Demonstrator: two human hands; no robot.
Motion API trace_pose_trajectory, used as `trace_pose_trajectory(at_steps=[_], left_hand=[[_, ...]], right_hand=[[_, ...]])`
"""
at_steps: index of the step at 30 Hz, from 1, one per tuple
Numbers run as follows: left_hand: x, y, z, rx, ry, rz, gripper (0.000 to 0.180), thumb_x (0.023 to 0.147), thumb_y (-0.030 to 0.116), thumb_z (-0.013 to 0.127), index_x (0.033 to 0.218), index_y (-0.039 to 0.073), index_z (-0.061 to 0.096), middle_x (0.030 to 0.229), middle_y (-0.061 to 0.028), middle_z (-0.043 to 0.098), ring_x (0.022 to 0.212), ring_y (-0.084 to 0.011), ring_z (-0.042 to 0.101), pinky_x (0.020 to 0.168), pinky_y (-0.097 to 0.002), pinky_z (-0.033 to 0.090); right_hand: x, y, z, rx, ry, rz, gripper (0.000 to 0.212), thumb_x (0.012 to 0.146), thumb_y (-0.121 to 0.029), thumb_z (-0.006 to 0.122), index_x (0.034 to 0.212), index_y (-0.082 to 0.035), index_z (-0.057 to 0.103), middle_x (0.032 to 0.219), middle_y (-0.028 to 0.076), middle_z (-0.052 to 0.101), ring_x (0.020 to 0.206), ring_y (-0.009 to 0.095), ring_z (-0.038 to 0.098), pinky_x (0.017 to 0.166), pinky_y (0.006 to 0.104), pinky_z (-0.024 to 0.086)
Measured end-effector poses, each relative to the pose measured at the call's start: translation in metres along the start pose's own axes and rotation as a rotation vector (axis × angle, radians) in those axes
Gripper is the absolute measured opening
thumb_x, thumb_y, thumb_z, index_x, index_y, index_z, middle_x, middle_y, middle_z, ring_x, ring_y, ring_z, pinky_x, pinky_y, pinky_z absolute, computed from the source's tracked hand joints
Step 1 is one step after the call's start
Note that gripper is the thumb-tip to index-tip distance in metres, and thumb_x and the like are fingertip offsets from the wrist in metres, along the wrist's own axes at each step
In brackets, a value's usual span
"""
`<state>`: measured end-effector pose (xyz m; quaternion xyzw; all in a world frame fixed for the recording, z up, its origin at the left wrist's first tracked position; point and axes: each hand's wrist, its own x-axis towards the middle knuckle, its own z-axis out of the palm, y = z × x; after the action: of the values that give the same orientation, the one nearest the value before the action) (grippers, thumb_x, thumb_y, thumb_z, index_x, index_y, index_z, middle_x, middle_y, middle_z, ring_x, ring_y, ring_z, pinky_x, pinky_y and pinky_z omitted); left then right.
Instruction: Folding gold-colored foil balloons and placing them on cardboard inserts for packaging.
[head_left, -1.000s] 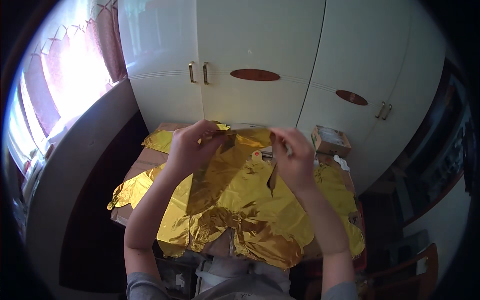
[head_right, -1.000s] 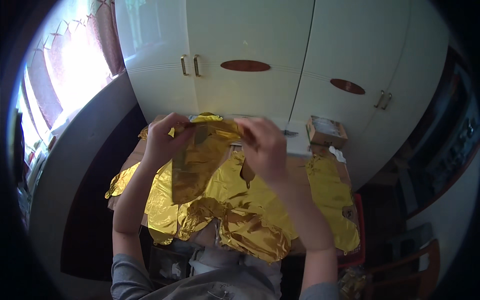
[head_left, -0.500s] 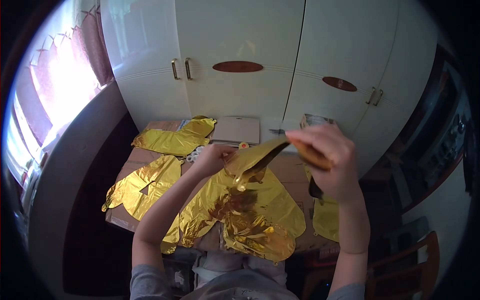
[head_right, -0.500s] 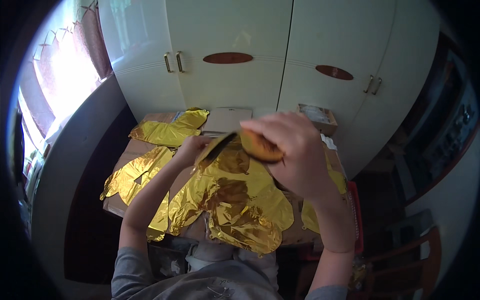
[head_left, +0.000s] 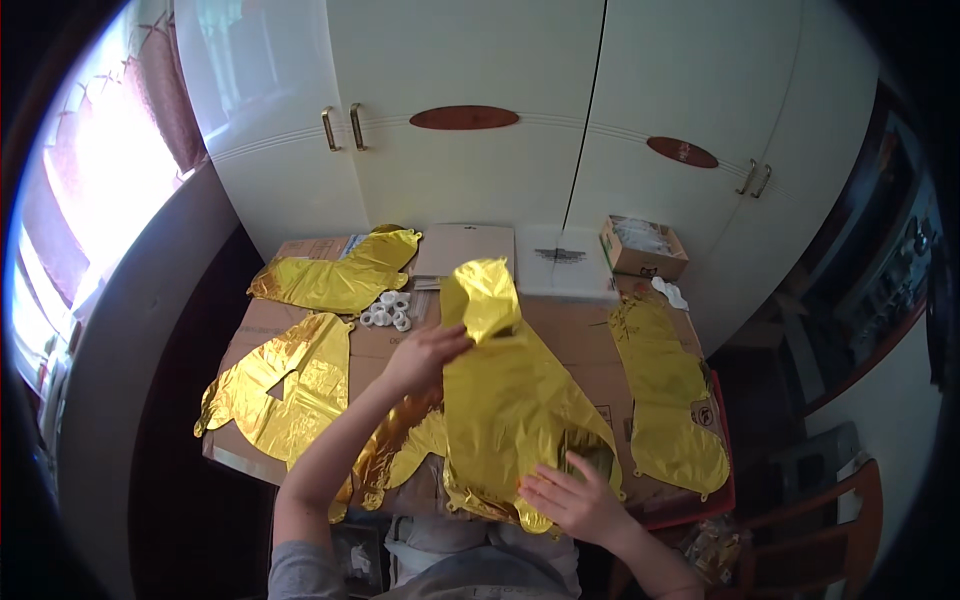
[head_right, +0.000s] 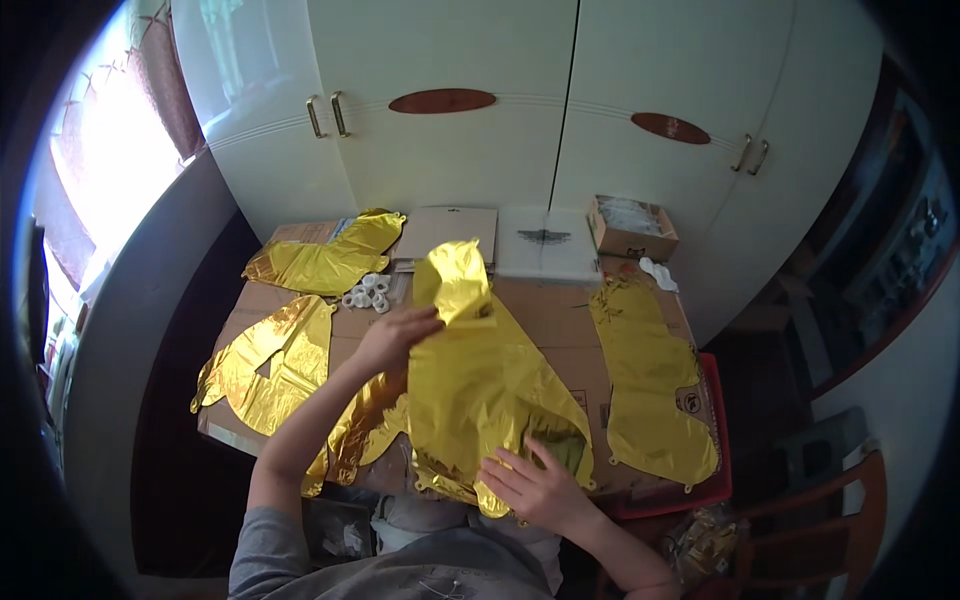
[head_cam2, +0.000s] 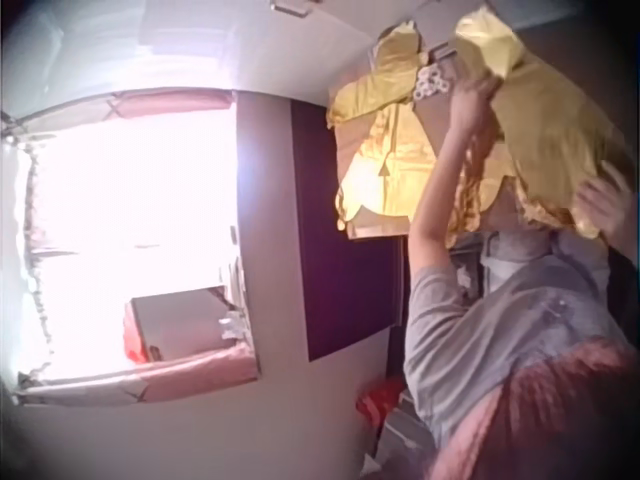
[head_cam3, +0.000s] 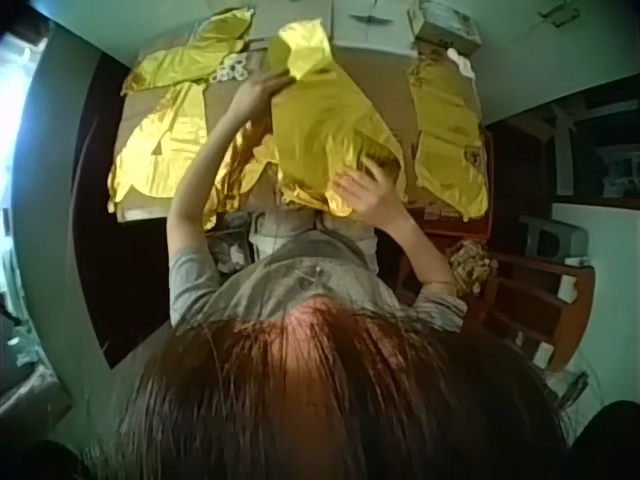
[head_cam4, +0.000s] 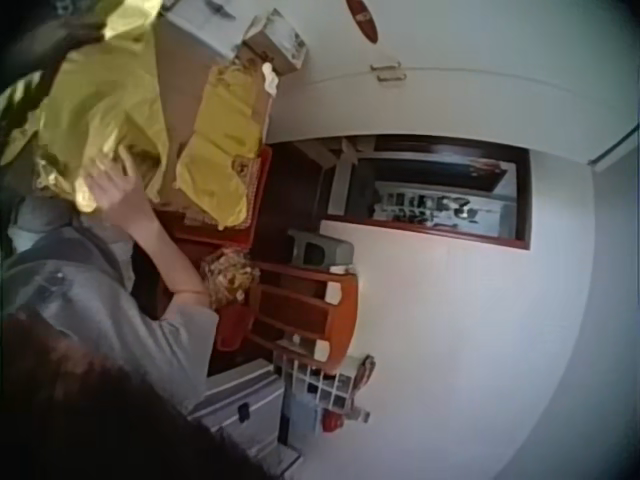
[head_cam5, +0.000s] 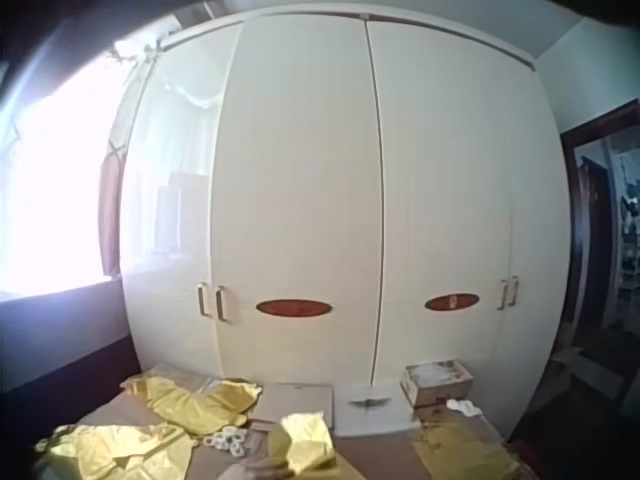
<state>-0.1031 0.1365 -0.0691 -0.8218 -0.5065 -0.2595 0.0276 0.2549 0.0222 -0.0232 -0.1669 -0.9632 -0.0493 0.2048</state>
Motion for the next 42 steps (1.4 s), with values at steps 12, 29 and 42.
trace_pose_trajectory(at_steps=[12,29,42], left_hand=[[-0.016,0.008,0.025,0.172,-0.156,0.012,0.055,0.075,0.010,0.063,0.128,0.025,0.062,0.138,-0.0049,0.055,0.128,-0.0328,0.047,0.105,-0.0484,0.033],[-0.022,-0.007,0.038,-0.097,-0.122,-0.135,0.036,0.092,0.022,0.059,0.127,0.018,0.061,0.135,-0.0051,0.057,0.139,-0.0337,0.038,0.110,-0.0502,0.031],[-0.019,0.004,0.022,-0.002,-0.230,-0.155,0.060,0.090,0.048,0.057,0.137,0.012,0.051,0.146,-0.0116,0.046,0.142,-0.0345,0.032,0.115,-0.0555,0.023]], right_hand=[[-0.030,-0.020,0.059,0.157,-0.125,0.143,0.031,0.086,-0.017,0.060,0.116,-0.018,0.068,0.123,-0.002,0.064,0.122,0.015,0.056,0.105,0.0473,0.040],[-0.030,-0.028,0.052,0.138,-0.185,0.144,0.027,0.087,-0.017,0.059,0.111,-0.012,0.070,0.120,0.002,0.067,0.118,0.016,0.059,0.103,0.0440,0.043],[-0.023,-0.023,0.061,0.212,-0.154,0.123,0.026,0.088,-0.018,0.060,0.112,-0.015,0.069,0.122,-0.002,0.065,0.118,0.013,0.059,0.105,0.0465,0.042]])
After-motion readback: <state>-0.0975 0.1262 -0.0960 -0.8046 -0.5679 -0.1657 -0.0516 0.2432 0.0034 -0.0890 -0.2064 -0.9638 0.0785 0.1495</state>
